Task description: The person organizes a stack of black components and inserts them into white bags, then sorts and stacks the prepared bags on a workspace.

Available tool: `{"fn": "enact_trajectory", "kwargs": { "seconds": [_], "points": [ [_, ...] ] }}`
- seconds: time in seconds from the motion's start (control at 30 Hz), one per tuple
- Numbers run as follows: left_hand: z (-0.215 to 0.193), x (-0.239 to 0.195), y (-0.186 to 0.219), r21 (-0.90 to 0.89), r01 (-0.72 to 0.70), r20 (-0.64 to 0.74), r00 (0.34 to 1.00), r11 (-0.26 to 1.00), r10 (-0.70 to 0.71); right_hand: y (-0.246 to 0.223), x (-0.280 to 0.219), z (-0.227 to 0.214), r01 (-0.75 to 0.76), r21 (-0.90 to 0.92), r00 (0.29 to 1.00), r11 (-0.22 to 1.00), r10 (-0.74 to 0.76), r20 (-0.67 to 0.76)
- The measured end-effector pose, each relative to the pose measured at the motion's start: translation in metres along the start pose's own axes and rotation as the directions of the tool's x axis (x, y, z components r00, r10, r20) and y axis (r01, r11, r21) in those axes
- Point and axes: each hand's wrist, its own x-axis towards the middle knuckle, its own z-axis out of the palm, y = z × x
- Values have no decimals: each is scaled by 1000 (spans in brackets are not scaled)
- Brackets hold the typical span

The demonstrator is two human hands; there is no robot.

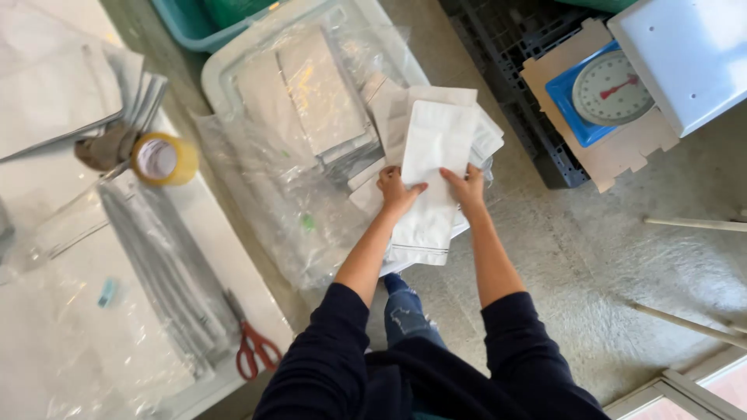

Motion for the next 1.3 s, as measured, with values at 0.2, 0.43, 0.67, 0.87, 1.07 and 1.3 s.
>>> {"fn": "enact_trajectory", "kwargs": {
  "seconds": [0.2, 0.43, 0.67, 0.87, 1.07, 1.3],
  "points": [
    [3, 6, -5, -32, 115, 38, 993, 993, -113, -1, -4, 4, -181, -348, 980, 920, 140, -139],
    [-46, 0, 49, -216, 301, 164, 949, 929, -269, -51, -19, 7, -228, 4, 964, 974, 225, 143],
    [-128, -57, 102, -715, 498, 422, 867, 491, -264, -187, -126, 7, 81, -143, 904, 986, -12, 427],
    [-113, -123, -35, -850, 510, 506, 860, 130, -63, -243, -192, 14, 441, 198, 455, 875, -409, 791],
    [-198, -210, 64, -895, 444, 420, 873, -49, 247, -283, -128, 107, 222, 541, 452, 811, -578, 680],
    [-210, -248, 32, -922, 377, 349, 908, -91, 231, -330, -207, 164, 31, 394, -171, 919, -384, 908]
  ]
}}
